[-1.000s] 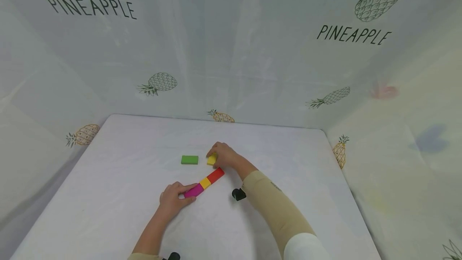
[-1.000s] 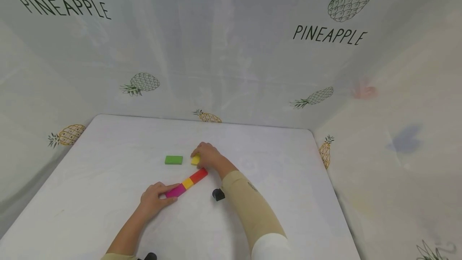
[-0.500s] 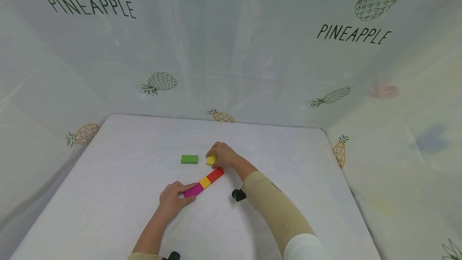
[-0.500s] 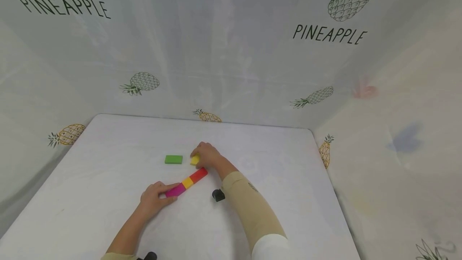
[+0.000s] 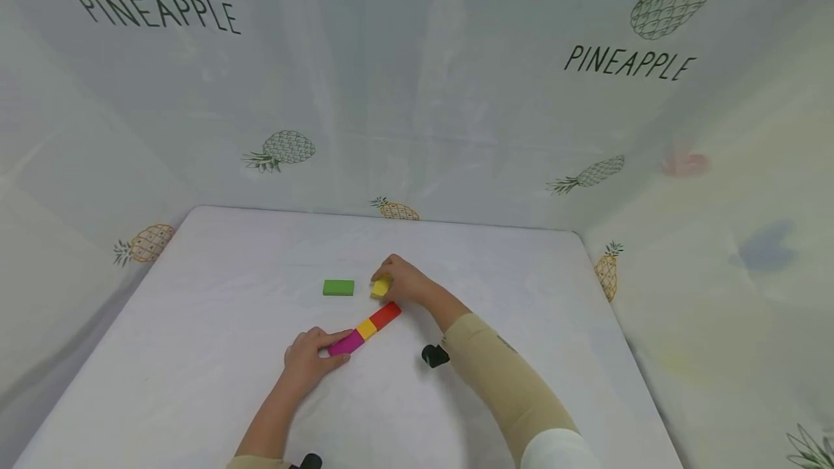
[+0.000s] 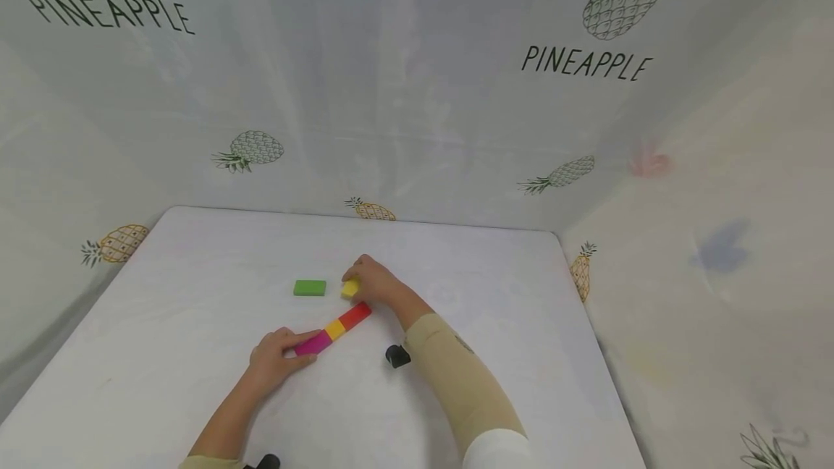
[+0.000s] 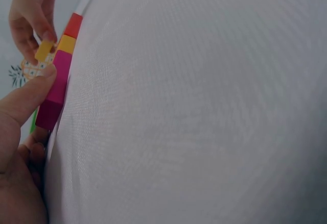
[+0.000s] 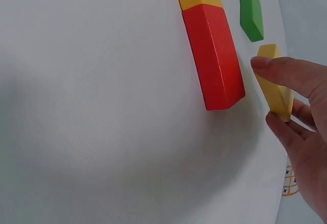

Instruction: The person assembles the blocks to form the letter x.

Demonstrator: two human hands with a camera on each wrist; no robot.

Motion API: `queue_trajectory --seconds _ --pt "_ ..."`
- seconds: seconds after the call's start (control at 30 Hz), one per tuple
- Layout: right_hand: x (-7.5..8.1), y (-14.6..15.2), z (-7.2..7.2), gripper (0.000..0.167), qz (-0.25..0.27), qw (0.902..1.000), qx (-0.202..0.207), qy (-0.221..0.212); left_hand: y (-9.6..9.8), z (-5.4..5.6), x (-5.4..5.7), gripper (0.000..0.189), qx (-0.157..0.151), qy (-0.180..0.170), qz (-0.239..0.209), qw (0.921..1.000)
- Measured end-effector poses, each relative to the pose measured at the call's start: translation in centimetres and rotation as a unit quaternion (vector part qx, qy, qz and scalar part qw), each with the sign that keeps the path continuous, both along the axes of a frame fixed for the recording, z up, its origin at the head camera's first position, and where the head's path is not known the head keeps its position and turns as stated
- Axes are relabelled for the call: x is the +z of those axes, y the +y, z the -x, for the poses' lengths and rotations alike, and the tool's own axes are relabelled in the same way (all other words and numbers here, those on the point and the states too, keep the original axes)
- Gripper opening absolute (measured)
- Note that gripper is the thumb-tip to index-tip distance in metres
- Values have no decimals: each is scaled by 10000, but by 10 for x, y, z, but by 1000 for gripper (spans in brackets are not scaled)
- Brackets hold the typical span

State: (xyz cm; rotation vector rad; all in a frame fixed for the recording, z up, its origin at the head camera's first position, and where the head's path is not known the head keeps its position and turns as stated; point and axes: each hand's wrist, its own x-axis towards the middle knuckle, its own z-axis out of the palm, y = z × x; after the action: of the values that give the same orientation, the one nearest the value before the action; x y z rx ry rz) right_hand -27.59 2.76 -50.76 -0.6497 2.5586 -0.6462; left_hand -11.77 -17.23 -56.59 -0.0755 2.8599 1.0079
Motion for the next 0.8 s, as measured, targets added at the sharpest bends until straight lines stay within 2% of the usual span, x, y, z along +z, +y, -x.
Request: queue_trajectory --seconds 0.47,0.8 --pt "15 12 -18 38 157 9997 130 156 0 -1 6 52 8 -144 -48 9999" --pt "16 23 -32 39 304 9987 356 220 0 -3 9 50 -23 -106 -28 9999"
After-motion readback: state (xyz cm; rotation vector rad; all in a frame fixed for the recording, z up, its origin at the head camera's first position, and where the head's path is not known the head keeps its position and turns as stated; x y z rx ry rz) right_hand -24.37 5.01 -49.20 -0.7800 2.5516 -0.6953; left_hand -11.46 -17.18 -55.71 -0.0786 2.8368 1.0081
